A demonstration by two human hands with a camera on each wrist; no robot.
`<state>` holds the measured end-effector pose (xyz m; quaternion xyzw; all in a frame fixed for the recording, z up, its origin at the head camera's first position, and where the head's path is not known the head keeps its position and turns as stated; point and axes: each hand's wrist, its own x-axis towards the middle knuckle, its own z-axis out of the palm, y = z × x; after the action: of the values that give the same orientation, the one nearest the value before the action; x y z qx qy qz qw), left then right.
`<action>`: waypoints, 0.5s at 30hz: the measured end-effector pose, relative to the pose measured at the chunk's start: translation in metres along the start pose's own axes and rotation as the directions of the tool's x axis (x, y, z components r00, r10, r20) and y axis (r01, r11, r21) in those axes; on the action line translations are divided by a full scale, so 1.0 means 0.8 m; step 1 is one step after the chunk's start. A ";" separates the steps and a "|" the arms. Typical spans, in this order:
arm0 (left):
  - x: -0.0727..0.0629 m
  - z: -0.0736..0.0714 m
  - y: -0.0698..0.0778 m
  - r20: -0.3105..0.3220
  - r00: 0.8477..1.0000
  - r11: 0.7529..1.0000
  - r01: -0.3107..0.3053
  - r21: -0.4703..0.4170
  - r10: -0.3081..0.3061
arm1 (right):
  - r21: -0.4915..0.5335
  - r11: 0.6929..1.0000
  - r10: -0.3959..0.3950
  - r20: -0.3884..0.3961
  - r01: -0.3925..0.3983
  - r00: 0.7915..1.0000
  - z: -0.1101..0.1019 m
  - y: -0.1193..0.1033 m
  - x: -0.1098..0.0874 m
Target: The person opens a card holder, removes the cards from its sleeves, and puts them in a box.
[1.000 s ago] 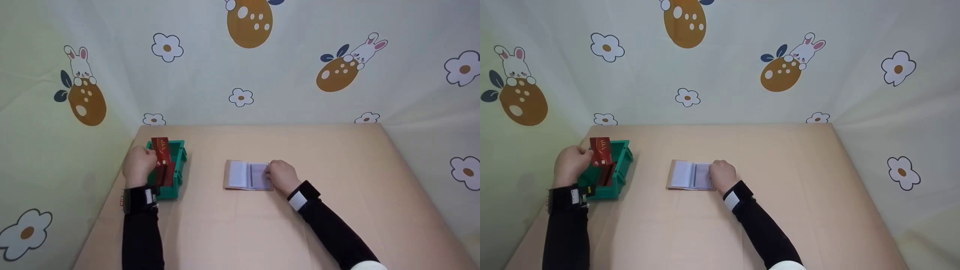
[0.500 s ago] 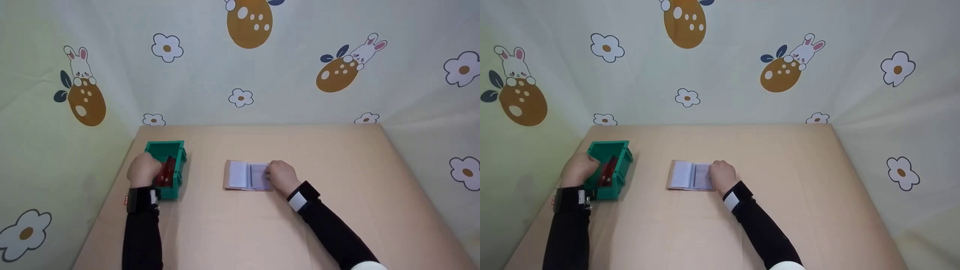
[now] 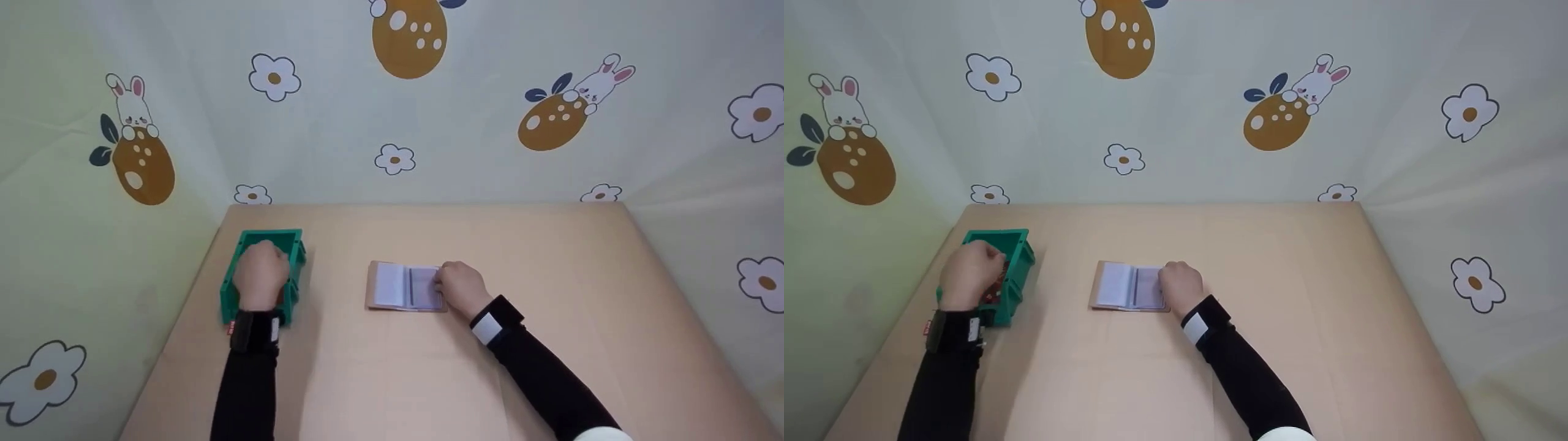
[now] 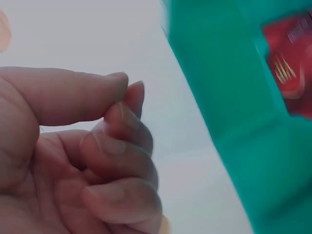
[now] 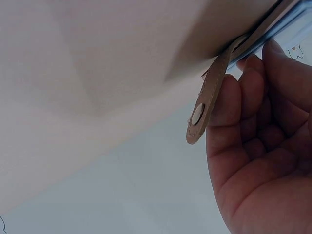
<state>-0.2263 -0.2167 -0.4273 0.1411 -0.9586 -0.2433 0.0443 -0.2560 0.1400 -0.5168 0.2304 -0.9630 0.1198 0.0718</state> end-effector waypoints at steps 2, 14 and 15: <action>-0.007 0.015 0.021 -0.038 0.997 0.998 -0.070 -0.010 0.069 | 0.003 1.000 0.004 0.005 -0.004 1.000 -0.001 0.000 0.000; -0.029 0.126 0.100 0.022 0.969 0.969 -0.244 -0.048 0.245 | 0.004 1.000 0.001 0.000 -0.001 1.000 0.001 0.000 -0.001; -0.030 0.134 0.103 0.027 0.968 0.968 -0.250 -0.035 0.251 | 0.007 1.000 0.000 -0.001 0.000 1.000 0.001 0.000 -0.001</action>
<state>-0.2408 -0.0915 -0.4826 0.0146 -0.9654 -0.2527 0.0620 -0.2555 0.1404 -0.5175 0.2305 -0.9626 0.1230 0.0715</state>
